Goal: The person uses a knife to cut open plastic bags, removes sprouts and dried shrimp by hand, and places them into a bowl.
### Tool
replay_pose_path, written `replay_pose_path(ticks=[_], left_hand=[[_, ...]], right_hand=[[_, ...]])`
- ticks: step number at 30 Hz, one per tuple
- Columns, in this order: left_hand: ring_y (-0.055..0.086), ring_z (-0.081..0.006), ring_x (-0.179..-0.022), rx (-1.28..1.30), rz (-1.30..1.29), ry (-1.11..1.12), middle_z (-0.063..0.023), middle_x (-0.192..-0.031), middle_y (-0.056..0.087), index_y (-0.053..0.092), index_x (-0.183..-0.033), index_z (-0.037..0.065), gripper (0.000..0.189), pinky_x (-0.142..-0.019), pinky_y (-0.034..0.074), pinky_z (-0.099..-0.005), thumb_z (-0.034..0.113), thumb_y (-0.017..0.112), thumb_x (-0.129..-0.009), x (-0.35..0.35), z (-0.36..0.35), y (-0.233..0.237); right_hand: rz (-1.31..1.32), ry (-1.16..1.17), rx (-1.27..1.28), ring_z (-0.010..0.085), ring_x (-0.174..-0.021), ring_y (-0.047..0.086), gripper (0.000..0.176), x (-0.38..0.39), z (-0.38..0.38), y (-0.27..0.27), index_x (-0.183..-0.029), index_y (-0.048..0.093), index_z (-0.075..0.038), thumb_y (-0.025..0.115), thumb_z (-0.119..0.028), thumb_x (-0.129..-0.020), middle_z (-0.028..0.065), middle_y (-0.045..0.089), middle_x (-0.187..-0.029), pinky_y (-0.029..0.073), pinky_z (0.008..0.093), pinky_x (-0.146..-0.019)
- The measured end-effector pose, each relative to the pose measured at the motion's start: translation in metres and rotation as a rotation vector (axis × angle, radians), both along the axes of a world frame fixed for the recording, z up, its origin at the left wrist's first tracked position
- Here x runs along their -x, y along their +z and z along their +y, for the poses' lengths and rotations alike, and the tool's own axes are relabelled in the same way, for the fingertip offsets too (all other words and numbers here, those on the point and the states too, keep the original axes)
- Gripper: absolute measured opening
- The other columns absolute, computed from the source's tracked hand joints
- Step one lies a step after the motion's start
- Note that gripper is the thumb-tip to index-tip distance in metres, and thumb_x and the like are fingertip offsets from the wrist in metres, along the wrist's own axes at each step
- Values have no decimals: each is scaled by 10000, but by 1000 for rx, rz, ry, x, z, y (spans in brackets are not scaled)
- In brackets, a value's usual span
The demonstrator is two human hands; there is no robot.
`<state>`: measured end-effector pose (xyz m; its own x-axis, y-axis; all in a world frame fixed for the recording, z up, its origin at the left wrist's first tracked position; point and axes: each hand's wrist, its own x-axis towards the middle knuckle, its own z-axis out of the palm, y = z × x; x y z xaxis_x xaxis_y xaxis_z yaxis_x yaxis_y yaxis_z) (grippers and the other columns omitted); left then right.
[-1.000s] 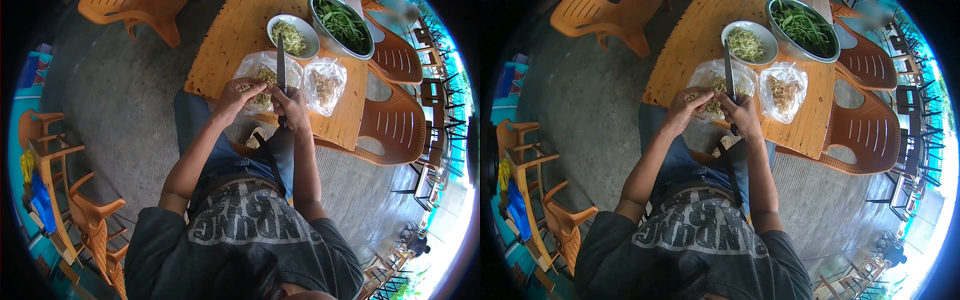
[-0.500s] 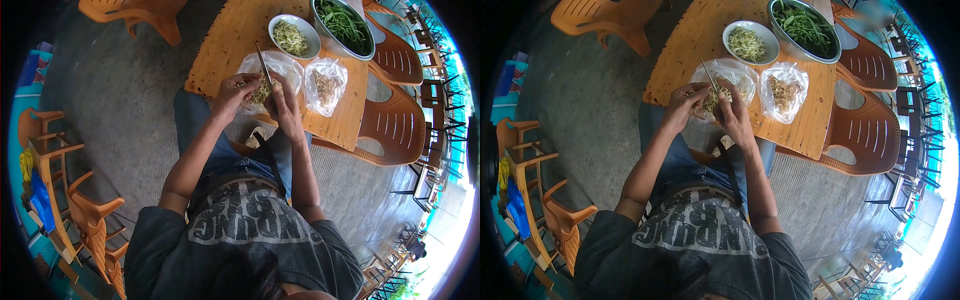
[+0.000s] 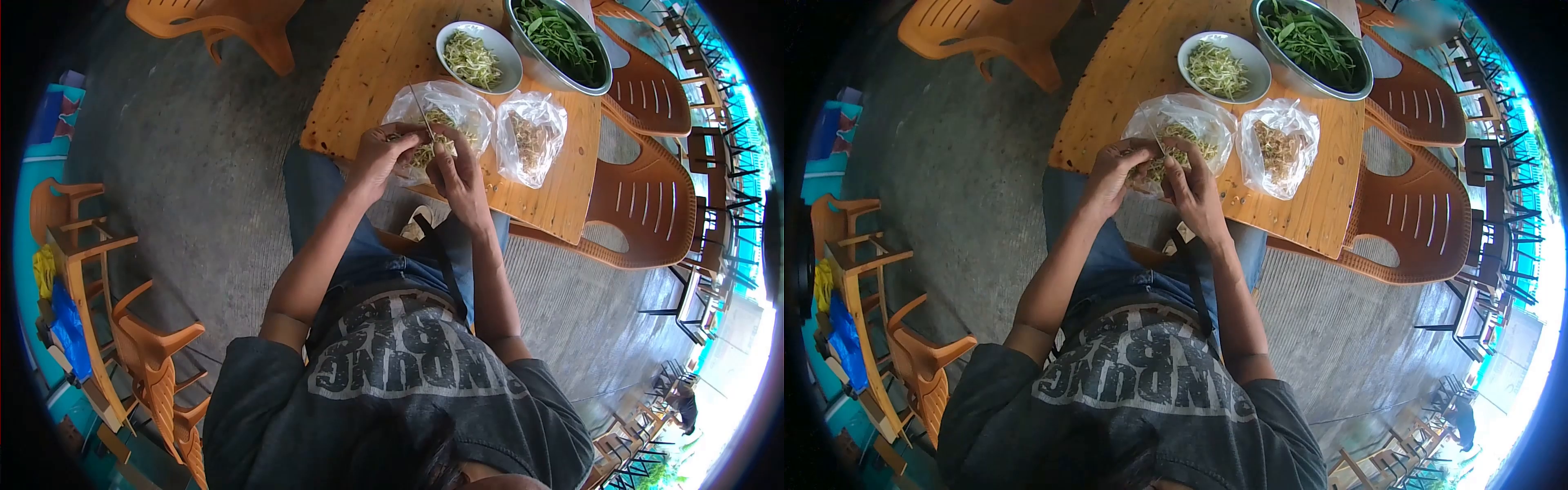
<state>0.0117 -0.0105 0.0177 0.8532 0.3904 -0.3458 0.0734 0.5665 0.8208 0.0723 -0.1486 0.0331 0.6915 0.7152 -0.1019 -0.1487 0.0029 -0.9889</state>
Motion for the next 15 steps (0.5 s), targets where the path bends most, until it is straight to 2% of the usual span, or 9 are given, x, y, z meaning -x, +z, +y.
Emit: replay_pose_path(ticks=[3,9,12,15], left_hand=[[491,-39,-629,13,1,-36,7,-778,614,657,-941,4,152,-547,374,-200,102,609,-836,0,3,-4],[493,-41,-654,-58,15,-122,4,-784,605,651,-951,6,157,-556,380,-202,106,600,-841,3,9,2],[487,-49,-665,-41,1,-50,2,-804,585,618,-962,17,154,-574,392,-210,108,581,-844,5,9,2],[483,-70,-665,126,-41,73,-17,-819,563,573,-931,41,126,-592,404,-217,126,567,-838,8,25,0]], right_hand=[[-58,-25,13,39,-570,389,277,-2,2,-4,-1192,471,-59,483,-223,-969,-33,447,-625,320,194,-504],[-170,-80,27,47,-573,412,261,-5,9,-14,-1159,484,-34,504,-203,-960,-15,490,-635,337,200,-508],[-116,-134,34,56,-574,463,272,-9,12,-8,-1072,548,-9,546,-245,-939,17,545,-630,364,228,-508],[-479,-258,190,123,-539,529,284,-17,12,-9,-963,604,6,609,-268,-890,81,589,-609,410,278,-517]])
